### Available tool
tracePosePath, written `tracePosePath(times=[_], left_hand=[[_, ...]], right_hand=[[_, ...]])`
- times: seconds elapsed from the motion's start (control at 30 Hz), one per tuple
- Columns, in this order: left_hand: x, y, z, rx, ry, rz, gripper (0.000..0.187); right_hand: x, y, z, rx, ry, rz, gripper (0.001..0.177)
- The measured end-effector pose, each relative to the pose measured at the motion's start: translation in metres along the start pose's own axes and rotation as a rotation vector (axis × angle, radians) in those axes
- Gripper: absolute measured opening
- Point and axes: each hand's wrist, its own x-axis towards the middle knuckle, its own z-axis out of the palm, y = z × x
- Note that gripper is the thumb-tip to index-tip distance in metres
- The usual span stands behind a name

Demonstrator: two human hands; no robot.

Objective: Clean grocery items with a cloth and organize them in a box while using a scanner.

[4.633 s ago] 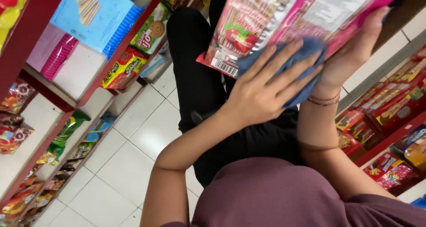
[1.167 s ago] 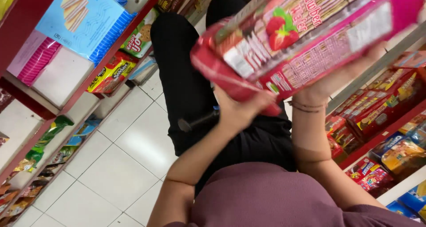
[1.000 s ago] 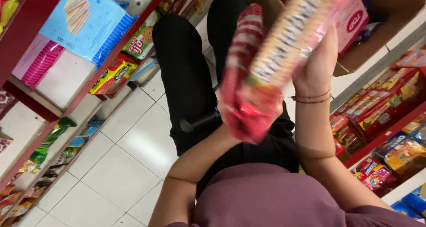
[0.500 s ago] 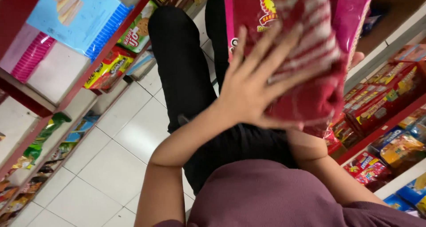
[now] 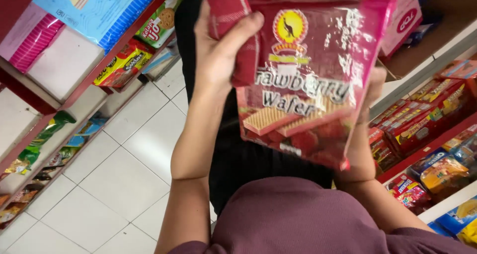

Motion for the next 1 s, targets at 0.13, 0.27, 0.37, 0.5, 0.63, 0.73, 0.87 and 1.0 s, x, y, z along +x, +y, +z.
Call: tracePosePath(times=[0.13,0.27,0.37,0.5,0.63,0.73,0.87,1.0], left_hand=[[-0.005,0.012,-0.002,0.184,0.036,0.199,0.048],[-0.019,0.007,-0.001,0.447,-0.081,0.379,0.059],[-0.042,0.003,0.006,0.474,-0.142,0.279,0.079],[-0.064,-0.009,0.002,0.628,-0.199,0.263,0.084],[-0.081,-0.046,-0.014,0.377,-0.170,0.014,0.084],[-0.089,-0.055,0.017,0.397,-0.236,0.067,0.080],[-0.121,-0.080,0.071,0.224,-0.214,-0.087,0.060],[-0.096,-0.078,0.067,0.504,-0.159,0.339,0.054]], right_hand=[[0.011,-0.020,0.058,-0.134,-0.045,-0.094,0.052],[0.014,-0.026,0.073,-0.362,-0.086,-0.254,0.042],[0.021,-0.018,0.062,-0.229,0.099,-0.298,0.042],[0.029,-0.027,0.045,-0.072,0.269,-0.362,0.045],[0.045,-0.038,0.039,0.113,0.240,-0.502,0.025],[0.057,-0.033,0.045,0.213,0.243,-0.506,0.040],[0.056,-0.018,0.048,0.178,0.078,-0.383,0.061],[0.045,-0.048,0.070,0.305,-0.007,-0.273,0.073]])
